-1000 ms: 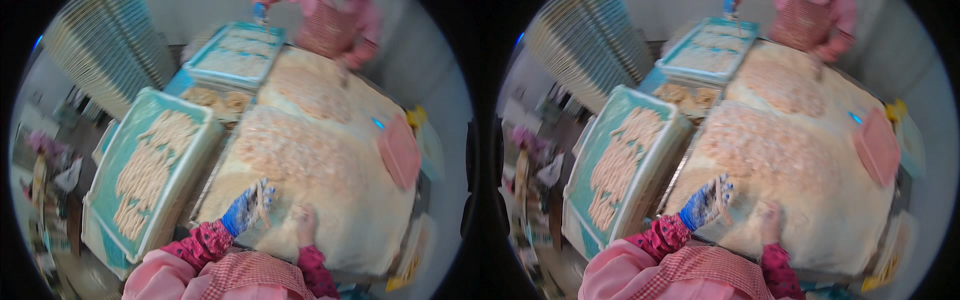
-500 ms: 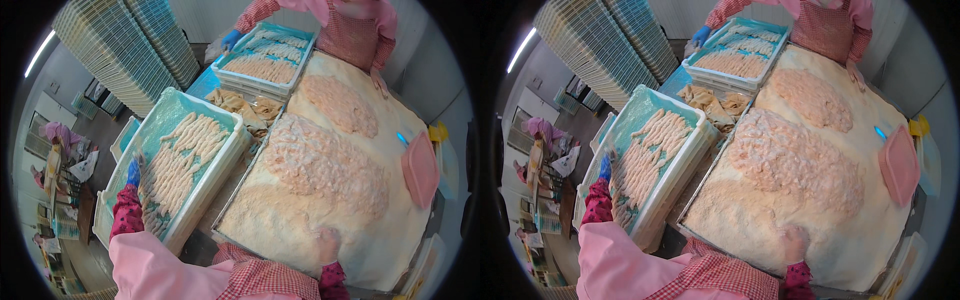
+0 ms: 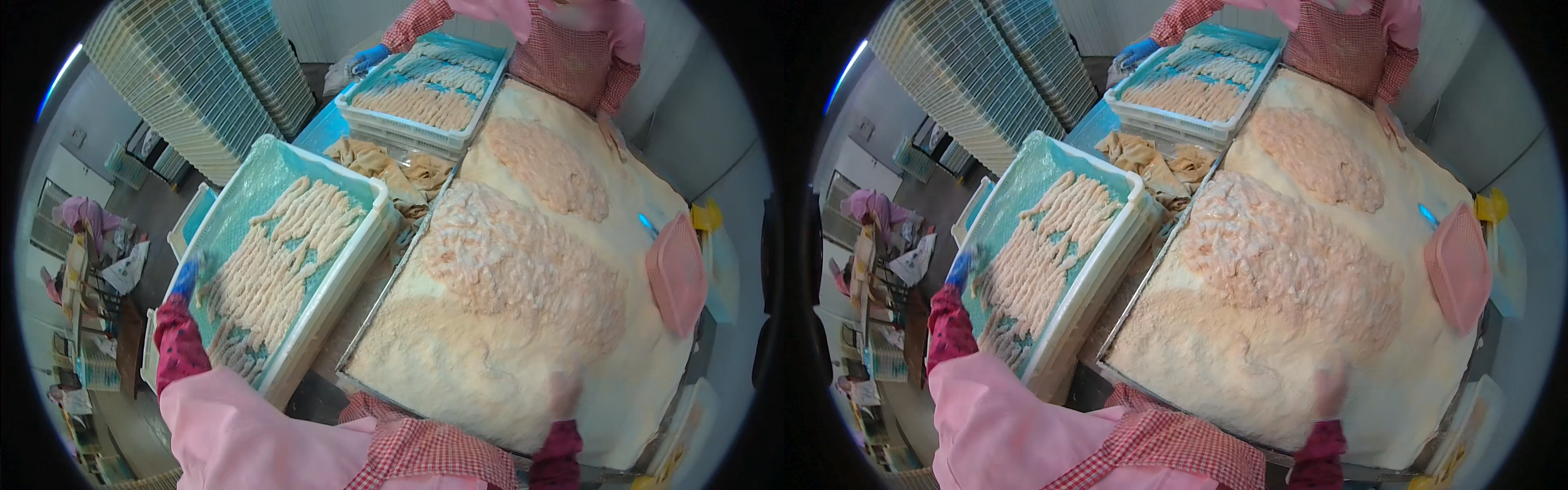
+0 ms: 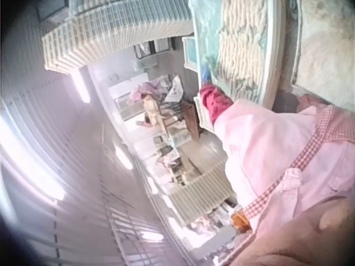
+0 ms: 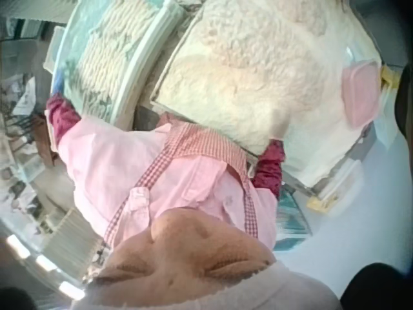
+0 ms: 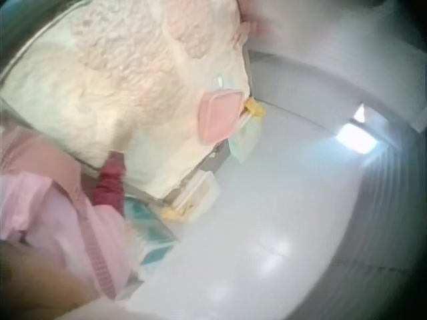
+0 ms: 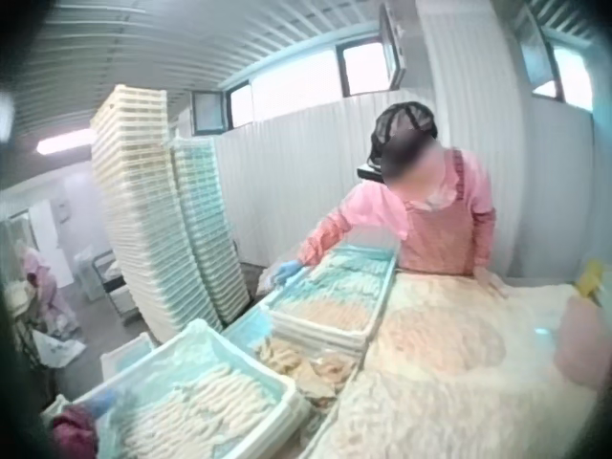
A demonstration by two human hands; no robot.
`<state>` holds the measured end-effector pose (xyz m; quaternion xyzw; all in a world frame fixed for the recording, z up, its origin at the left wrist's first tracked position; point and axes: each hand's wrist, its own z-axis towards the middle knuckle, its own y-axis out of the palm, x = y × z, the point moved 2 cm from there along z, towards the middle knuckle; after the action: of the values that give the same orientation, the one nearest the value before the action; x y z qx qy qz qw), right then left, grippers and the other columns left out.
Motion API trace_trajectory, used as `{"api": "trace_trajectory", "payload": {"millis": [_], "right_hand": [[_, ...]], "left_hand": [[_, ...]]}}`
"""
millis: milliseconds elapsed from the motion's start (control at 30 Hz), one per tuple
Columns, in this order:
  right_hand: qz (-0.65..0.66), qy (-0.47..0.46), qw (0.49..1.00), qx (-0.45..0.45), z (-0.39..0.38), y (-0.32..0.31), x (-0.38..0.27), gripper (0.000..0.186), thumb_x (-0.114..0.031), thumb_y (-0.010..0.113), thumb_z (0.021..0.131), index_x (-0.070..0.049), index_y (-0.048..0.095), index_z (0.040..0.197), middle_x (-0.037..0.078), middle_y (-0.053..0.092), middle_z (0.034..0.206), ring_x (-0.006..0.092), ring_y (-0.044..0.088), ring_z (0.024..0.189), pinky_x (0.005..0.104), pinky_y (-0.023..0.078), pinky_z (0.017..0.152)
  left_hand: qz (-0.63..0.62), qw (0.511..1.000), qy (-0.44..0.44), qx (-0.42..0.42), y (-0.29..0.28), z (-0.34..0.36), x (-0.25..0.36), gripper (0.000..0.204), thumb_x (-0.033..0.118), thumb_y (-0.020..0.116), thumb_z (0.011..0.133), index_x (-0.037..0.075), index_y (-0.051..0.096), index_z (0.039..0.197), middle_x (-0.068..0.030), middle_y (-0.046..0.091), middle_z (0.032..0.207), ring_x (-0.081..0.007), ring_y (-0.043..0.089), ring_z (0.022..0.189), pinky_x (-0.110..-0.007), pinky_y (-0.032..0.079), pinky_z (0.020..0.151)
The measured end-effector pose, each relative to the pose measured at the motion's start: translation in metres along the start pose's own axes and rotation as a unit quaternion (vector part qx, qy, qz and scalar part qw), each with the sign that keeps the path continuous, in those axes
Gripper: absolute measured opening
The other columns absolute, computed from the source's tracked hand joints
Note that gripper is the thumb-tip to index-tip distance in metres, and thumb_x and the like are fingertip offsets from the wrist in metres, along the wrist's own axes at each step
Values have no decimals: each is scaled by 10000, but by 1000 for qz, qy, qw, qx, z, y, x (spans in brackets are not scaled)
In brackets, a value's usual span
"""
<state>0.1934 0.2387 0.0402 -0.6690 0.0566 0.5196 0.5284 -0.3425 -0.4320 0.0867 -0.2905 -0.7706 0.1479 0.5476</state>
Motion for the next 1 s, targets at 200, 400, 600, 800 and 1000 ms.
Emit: {"api": "trace_trajectory", "payload": {"millis": [200, 400, 600, 800, 1000], "right_hand": [[-113, -68, 989, -74, -38, -7, 16, 309, -56, 544, 754, 27, 520, 1050, 169, 536, 1087, 287, 510, 1017, 378, 400, 894], [139, 95, 984, 56, -30, -20, 37, 343, -37, 575, 754, 17, 526, 1089, 96, 585, 1034, 173, 538, 982, 306, 438, 847], [131, 141, 943, -272, -30, -61, 23, 487, -95, 639, 698, -24, 532, 1167, 120, 559, 1170, 251, 547, 1031, 335, 410, 913], [-254, -218, 930, -150, -60, 5, -32, 393, -48, 580, 706, -52, 586, 1099, 135, 588, 1109, 272, 558, 1021, 343, 431, 898], [-35, -78, 992, 95, -34, -25, -22, 347, -35, 522, 742, -70, 595, 1080, 129, 594, 1093, 289, 562, 987, 363, 443, 862]], "left_hand": [[69, 991, 114, -17, -3, -43, -27, 398, 105, 539, 850, -20, 491, 1225, -108, 528, 1229, -216, 495, 1127, -323, 340, 995], [31, 971, 231, 59, 49, -35, -29, 396, 16, 497, 870, -20, 458, 1262, -116, 494, 1268, -202, 468, 1162, -309, 344, 996], [97, 920, 363, -115, 237, -154, 154, 431, 21, 529, 846, 2, 454, 1270, -119, 487, 1276, -215, 473, 1162, -326, 360, 991], [183, 698, 624, -301, 475, -260, 193, 465, 110, 602, 718, 74, 527, 1176, -136, 529, 1179, -305, 480, 1107, -379, 381, 949], [89, 841, 394, -360, 556, -259, 165, 358, 197, 622, 799, 76, 537, 1126, -100, 593, 1012, -260, 555, 929, -378, 428, 852]]}}
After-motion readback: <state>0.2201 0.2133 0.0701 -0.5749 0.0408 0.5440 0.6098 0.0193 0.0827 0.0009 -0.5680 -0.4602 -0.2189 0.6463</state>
